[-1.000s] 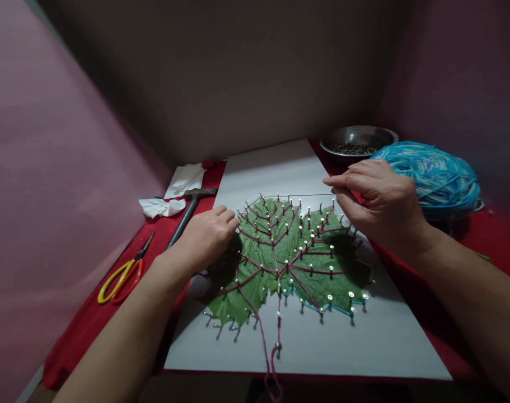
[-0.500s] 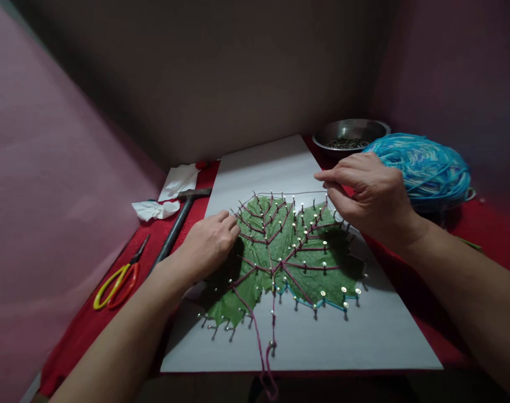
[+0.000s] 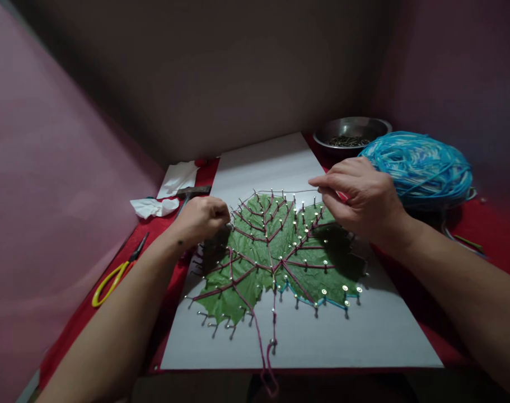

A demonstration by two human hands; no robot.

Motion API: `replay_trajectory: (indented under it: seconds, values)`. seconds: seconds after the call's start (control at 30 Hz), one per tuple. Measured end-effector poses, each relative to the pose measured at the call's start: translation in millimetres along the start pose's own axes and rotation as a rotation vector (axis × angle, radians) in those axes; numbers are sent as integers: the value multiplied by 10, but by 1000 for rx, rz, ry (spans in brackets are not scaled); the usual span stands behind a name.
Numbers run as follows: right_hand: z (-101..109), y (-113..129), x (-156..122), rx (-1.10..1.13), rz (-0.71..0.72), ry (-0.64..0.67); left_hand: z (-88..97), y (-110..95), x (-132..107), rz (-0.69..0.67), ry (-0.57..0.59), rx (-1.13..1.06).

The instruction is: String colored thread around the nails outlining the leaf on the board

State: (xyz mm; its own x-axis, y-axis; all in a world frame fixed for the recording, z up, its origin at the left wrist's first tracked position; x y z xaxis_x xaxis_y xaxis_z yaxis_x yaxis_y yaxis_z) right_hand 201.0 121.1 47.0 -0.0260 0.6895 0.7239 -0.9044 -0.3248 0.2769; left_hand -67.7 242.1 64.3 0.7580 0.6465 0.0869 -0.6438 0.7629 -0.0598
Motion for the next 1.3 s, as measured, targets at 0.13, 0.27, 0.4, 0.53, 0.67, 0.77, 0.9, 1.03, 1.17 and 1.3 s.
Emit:
replay_trajectory:
  seconds: [0.13, 0.27, 0.4, 0.53, 0.67, 0.77, 0.9, 1.03, 1.17, 1.3]
  values:
    - [-102, 109, 32, 74, 74, 187, 33, 83, -18, 299, 79, -183]
    - [-325, 314, 176, 61, 211, 387, -7, 150, -22, 414, 107, -268]
    - [-625, 538, 356, 2, 319, 553, -78, 175, -30, 397, 80, -310]
    - [-821, 677, 442, -7, 398, 690, -135, 202, -45, 393, 51, -336]
    - [-850, 756, 442, 37, 441, 752, -141, 218, -52, 378, 42, -322]
    - [-830, 818, 428, 37, 451, 767, -132, 220, -49, 355, 48, -309]
    - [-820, 871, 397, 17, 454, 751, -134, 225, -44, 324, 50, -291]
    - [-818, 870, 359, 13, 439, 754, -157, 245, -42, 297, 47, -282]
    - [-803, 892, 340, -31, 439, 762, -183, 267, -46, 277, 40, -285]
    - [-793, 959, 323, -113, 436, 789, -184, 267, -53, 262, 37, -289]
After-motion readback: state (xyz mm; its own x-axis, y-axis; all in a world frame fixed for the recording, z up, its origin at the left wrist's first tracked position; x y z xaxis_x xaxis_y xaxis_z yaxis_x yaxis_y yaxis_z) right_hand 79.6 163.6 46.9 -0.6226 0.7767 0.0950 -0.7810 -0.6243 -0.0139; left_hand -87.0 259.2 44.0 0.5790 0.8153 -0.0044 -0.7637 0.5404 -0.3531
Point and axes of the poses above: each hand's wrist, its own x-axis towards the middle knuckle, its own z-axis out of the back of the hand, y = z × x, the point moved 1 cm from there along x, towards the middle knuckle, and after that the axes turned 5 degrees about -z, right-handed, at the moved point
